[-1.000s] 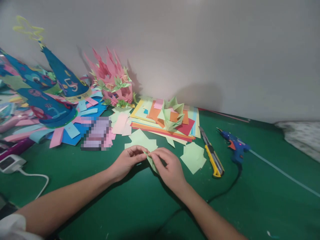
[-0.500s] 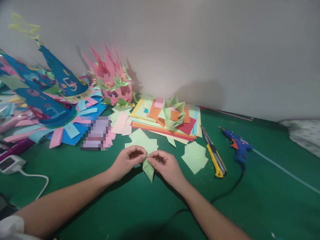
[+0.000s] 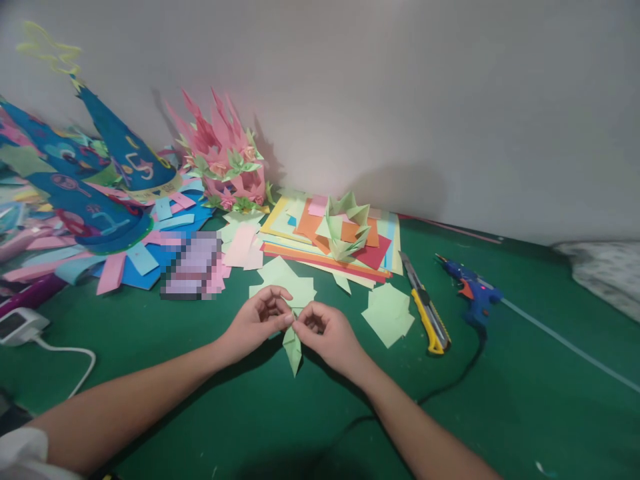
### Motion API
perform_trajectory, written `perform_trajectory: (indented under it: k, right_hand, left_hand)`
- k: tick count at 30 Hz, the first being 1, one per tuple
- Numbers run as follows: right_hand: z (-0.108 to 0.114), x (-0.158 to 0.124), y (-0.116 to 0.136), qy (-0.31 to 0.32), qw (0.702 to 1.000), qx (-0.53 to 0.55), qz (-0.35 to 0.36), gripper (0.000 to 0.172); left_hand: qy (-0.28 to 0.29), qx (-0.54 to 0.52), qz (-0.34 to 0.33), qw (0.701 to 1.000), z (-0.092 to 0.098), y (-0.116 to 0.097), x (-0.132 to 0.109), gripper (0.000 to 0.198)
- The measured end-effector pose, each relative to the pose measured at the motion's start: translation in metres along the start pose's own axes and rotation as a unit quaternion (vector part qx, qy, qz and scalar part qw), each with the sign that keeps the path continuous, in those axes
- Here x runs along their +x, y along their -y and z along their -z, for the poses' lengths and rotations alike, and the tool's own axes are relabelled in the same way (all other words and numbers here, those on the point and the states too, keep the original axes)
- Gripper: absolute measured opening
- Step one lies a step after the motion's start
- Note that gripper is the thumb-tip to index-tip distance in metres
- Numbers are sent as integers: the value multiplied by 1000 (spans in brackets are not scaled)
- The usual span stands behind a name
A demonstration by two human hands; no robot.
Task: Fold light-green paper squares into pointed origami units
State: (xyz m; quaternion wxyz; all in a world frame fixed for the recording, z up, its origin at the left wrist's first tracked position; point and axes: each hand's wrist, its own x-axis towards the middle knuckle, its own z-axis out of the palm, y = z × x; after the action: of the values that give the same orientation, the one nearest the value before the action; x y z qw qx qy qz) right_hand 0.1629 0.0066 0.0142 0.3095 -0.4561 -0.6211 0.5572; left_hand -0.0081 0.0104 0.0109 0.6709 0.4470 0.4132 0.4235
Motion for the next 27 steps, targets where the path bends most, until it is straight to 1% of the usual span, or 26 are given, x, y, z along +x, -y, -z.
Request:
perform_trajectory:
  k: [4,9,13,17,22,24,27]
  right_hand:
    - [-1,0,-2,5,1000,-13,10,21]
    - [-2,1,-3,-2,999,-31,17,19]
    - [-3,1,-4,-10,999,-49,16,17]
    - [-4,1,-4,-12,999,-50,12,15]
    - [-1,1,-5,3,1000,-17,13,14]
    - [1,1,-5,15,1000,-1,13,15]
    - [2,2,-5,25,1000,5,9,16]
  left_hand:
    - [16,19,-6,1000,0,3,0,44]
    - [3,71,-43,997,-2,8,-2,29]
    - [-9,71,-40,997,-4,8,-2,28]
    - [-23,19,-25,999,-5,5,-2,31]
    - [-6,-98,39,994,-1,-2,0,43]
    - [2,-116,42,992,1,-2,1,45]
    - [16,-112,18,993,2,0,1,43]
